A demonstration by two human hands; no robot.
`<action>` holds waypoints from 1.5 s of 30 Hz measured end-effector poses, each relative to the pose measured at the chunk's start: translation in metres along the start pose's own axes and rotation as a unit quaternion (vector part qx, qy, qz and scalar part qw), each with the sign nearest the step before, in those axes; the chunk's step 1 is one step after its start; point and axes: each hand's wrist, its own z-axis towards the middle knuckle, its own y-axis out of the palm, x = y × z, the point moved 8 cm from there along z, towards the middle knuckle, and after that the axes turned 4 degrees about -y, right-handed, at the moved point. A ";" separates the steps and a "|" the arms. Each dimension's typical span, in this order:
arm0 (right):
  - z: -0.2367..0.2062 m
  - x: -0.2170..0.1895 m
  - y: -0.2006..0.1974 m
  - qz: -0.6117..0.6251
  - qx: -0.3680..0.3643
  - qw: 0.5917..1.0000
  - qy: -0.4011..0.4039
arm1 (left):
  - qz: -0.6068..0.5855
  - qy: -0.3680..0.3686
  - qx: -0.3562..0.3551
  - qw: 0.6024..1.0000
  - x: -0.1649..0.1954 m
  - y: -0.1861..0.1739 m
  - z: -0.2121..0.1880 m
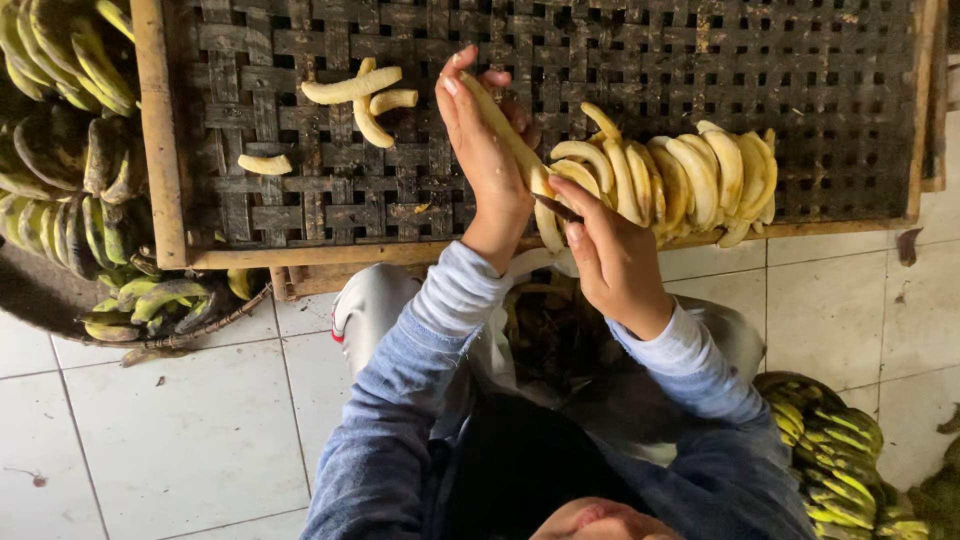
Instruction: The person sits at a slatted wooden tray and peels bananas one at a time using a small knife, cutting the peel and pulling it off by hand. Peeled bananas are placed on the left side of the tray and discarded peels accumulate in a pile on the right, with peels also dropped into a bag below.
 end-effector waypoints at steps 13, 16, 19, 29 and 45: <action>0.008 -0.016 -0.002 -0.038 -0.020 0.999 -0.015 | 0.030 0.048 -0.003 0.998 0.024 0.008 -0.004; 0.007 -0.012 0.001 -0.044 -0.024 0.999 -0.010 | 0.033 0.048 -0.004 0.998 0.026 0.009 -0.005; 0.005 0.000 0.007 -0.075 -0.052 0.995 0.037 | 0.034 0.049 -0.008 0.998 0.026 0.010 -0.005; 0.006 0.010 0.015 -0.074 -0.011 0.997 -0.034 | -0.078 -0.040 -0.048 0.995 -0.010 -0.001 0.000; 0.009 0.028 0.021 -0.085 0.011 0.996 -0.029 | -0.139 -0.146 -0.101 0.974 -0.054 -0.005 0.001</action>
